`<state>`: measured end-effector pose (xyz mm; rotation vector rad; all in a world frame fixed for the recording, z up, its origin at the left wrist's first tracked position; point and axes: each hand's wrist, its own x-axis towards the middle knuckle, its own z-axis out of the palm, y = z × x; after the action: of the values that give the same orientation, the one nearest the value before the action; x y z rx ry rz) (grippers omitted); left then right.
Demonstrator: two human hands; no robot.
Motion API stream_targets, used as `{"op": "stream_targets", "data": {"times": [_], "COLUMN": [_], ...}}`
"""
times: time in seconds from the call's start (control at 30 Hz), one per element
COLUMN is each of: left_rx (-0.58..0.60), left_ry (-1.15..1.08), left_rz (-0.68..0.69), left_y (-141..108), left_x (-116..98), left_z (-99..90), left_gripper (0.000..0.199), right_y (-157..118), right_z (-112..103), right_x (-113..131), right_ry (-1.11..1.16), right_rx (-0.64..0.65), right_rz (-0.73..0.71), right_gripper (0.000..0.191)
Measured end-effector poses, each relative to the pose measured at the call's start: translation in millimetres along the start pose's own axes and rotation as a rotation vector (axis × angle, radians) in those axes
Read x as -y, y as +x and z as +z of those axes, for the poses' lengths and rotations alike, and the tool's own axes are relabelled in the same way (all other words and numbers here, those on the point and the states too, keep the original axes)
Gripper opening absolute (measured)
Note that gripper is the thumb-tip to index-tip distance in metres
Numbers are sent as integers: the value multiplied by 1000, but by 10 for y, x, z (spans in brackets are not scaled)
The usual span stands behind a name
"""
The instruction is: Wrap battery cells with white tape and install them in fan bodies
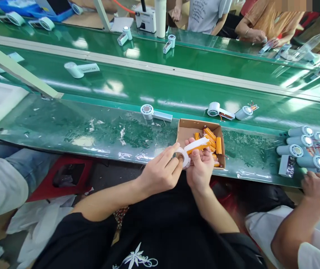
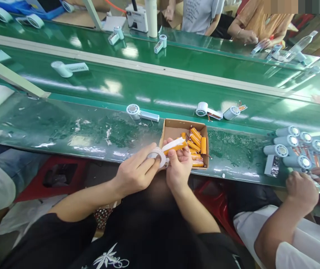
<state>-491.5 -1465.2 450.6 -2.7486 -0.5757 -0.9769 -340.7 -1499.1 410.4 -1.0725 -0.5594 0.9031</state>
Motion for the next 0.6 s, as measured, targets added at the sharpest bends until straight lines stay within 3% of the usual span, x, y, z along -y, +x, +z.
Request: {"op": "stream_targets", "data": {"times": [0.07, 0.17, 0.27, 0.37, 0.43, 0.5, 0.6], "left_rx": [-55, 30, 186, 228, 174, 183, 396], "left_ry": [-9, -92, -50, -78, -103, -60, 30], "left_rz": [-39, -17, -156, -301, -354, -359, -290], "left_y": [-117, -469, -946, -1141, -960, -598, -60], "left_x": [-105, 10, 530, 1194, 1536, 1758, 1952], "left_z": [108, 134, 53, 52, 159, 338, 609], "left_gripper": [14, 13, 13, 22, 30, 31, 28], "right_y": [5, 294, 638, 766, 757, 725, 672], "right_z": [-28, -427, -951, -1116, -976, -776, -692], "right_x": [-19, 327, 834, 1059, 997, 858, 718], "right_ry": [31, 3, 0, -69, -101, -112, -146], "right_rx": [-1, -22, -212, -148, -55, 3, 45], "right_rz": [34, -113, -448, -450, -427, -422, -403], "right_gripper": [51, 43, 22, 34, 53, 64, 64]}}
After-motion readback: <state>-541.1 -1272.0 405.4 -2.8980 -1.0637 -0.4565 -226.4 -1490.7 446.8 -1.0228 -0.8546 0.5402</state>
